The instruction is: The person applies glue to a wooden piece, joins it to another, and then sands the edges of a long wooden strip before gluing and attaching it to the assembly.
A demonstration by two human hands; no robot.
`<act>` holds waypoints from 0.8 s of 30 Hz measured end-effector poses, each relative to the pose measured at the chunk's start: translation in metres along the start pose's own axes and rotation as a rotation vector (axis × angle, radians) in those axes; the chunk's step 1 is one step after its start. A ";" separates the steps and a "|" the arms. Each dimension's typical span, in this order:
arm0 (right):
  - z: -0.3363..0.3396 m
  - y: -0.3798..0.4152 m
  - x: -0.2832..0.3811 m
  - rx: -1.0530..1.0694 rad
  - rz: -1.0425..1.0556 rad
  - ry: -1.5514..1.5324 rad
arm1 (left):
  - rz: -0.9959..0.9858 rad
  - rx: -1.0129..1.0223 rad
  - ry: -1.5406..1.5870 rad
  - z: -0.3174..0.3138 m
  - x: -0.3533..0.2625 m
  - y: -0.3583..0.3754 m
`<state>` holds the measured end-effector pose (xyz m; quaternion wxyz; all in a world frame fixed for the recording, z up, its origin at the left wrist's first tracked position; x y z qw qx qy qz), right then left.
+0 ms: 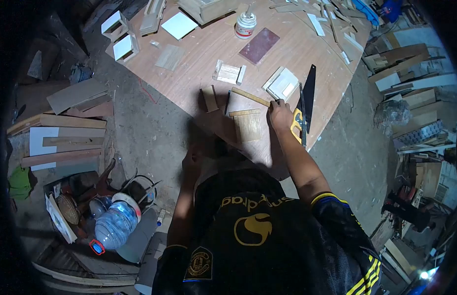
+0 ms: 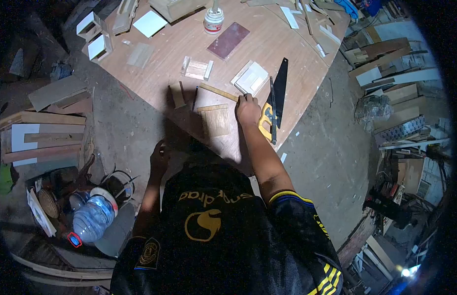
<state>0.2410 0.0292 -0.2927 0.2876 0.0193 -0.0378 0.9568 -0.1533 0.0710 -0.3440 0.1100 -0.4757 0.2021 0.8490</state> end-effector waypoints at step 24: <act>0.052 0.187 0.001 0.171 -0.198 -0.412 | -0.223 0.430 0.195 -0.152 -0.122 0.000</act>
Point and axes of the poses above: each hand's wrist, its own y-axis away from the middle knuckle, its own z-axis out of the back of the hand, x = y × z, the point moved 7 cm from there along -y, towards the middle knuckle, and after that the axes turned 1 degree about -z, right-handed, at the moved point
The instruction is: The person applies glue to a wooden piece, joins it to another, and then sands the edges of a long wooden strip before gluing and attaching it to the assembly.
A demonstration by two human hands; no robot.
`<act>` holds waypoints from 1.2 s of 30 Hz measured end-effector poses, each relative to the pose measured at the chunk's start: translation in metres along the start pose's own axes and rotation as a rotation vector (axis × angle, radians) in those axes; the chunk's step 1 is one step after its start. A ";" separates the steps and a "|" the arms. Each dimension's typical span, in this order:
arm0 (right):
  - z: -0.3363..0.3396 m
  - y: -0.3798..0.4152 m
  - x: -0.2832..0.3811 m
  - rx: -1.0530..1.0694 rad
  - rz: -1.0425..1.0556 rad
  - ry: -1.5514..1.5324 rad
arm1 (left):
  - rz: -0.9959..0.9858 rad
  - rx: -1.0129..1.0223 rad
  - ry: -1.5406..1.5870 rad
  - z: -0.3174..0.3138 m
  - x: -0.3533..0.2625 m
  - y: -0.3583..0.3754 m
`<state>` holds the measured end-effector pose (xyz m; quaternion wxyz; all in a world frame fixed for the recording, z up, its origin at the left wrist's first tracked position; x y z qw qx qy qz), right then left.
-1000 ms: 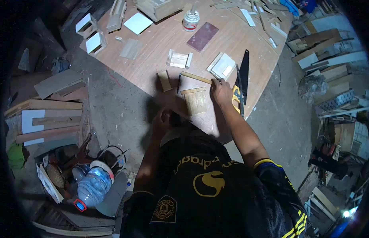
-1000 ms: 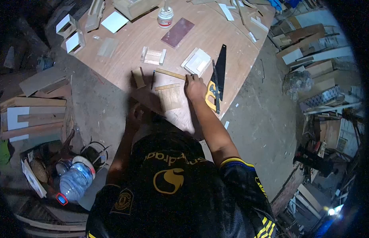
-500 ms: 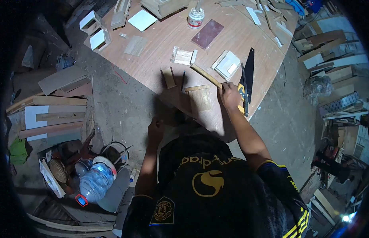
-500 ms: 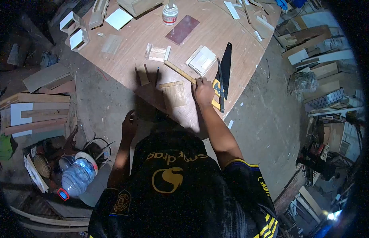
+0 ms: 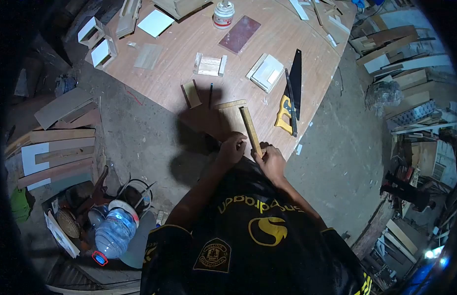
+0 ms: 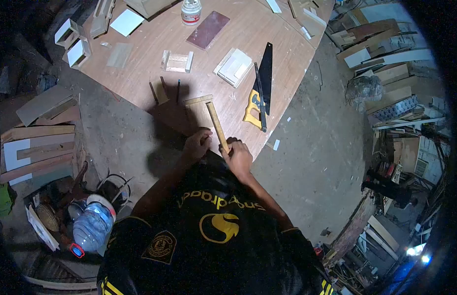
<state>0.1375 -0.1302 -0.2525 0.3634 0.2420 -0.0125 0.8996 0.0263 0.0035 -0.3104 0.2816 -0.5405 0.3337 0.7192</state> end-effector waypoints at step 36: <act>0.051 0.019 -0.037 0.108 0.322 -0.239 | 0.120 -0.311 0.643 -0.007 -0.047 -0.025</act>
Point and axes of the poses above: each hand's wrist, its own y-axis away from the middle knuckle, its own z-axis out of the back of the hand, x = y × z, the point moved 7 cm from there along -y, towards the middle knuckle, and after that the axes turned 1 degree about -z, right-handed, at the moved point
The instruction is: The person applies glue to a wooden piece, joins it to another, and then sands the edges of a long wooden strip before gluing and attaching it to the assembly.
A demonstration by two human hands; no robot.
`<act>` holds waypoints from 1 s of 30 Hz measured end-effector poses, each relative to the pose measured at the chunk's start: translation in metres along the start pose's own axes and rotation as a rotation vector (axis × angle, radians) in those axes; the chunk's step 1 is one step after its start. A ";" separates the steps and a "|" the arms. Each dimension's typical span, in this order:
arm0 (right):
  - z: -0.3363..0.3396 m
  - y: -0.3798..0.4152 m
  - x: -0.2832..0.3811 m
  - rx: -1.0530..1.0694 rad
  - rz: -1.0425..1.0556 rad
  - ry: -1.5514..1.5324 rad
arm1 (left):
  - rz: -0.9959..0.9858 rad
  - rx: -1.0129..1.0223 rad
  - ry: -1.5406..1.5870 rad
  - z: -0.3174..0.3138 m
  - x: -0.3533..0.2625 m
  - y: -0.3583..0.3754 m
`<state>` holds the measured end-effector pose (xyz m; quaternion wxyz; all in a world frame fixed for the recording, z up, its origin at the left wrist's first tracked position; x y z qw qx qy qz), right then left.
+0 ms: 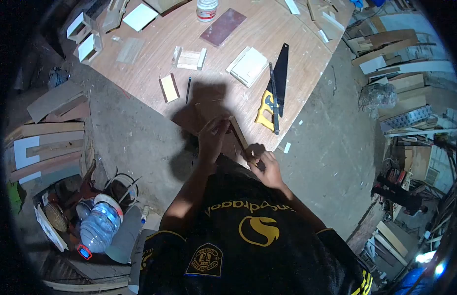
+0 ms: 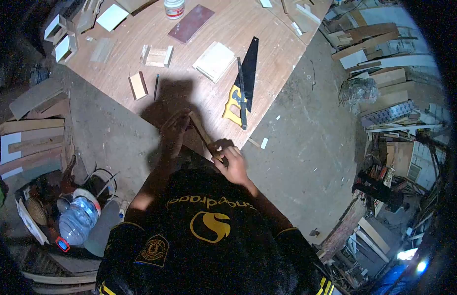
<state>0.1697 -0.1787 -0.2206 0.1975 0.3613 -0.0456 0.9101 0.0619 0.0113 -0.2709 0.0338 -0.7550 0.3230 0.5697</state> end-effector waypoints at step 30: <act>-0.130 -0.192 0.120 0.293 0.472 -0.186 | -0.476 -0.287 0.158 0.082 -0.223 0.131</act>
Point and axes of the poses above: each hand's wrist, its own y-axis away from the middle knuckle, its own z-axis out of the back of the hand, x = y × z, the point moved 7 cm from there along -y, towards the middle knuckle, and after that the axes turned 1 degree about -z, right-handed, at the moved point
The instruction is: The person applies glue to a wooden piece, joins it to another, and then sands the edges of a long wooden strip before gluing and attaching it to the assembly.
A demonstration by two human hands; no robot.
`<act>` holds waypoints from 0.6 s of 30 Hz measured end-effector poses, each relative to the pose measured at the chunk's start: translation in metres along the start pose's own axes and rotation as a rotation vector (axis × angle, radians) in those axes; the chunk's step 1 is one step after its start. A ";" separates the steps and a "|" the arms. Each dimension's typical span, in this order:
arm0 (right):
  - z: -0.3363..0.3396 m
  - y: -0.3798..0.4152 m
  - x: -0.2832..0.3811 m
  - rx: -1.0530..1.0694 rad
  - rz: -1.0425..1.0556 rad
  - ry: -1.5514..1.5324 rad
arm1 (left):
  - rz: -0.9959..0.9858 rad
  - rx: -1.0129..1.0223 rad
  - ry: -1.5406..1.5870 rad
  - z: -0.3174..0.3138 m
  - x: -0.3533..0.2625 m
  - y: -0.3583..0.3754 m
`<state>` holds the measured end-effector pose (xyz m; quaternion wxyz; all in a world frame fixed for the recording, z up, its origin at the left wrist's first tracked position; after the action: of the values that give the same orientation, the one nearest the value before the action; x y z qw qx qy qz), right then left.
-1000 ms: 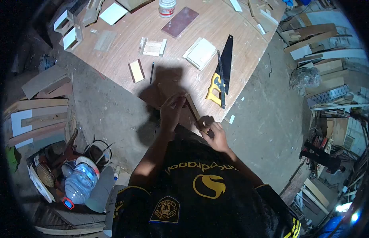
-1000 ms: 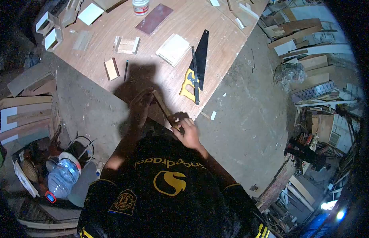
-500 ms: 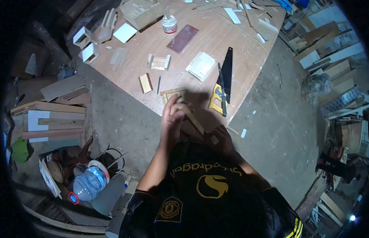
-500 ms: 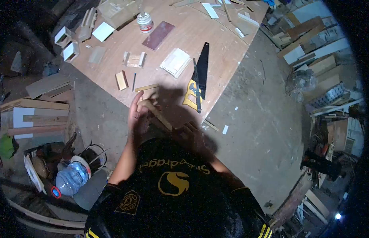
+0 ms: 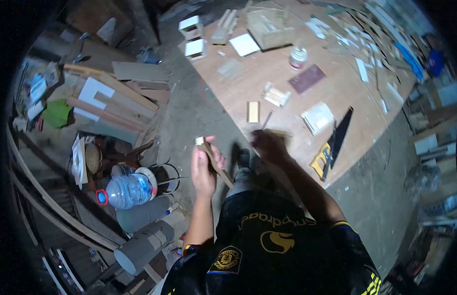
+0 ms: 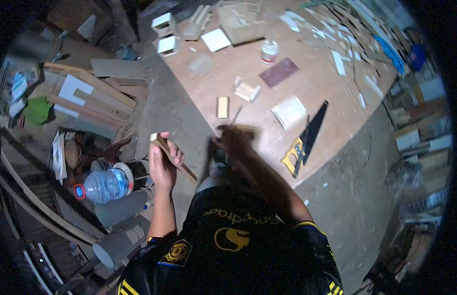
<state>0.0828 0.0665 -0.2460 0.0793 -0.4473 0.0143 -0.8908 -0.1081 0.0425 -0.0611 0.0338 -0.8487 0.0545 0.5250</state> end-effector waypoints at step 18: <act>-0.040 -0.134 -0.063 -0.162 -0.641 0.752 | 0.024 0.004 -0.243 0.076 -0.081 -0.115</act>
<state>0.0703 0.2064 -0.3068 -0.2442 -0.0818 -0.0273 -0.9659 -0.1966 0.1701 -0.0220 0.0354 -0.7782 0.0611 0.6241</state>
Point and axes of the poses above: each hand's wrist, its own y-axis away from the middle knuckle, its own z-axis out of the back of the hand, x = y × z, the point moved 7 cm from there along -y, towards the middle knuckle, and after that the axes turned 1 degree about -z, right-handed, at the moved point
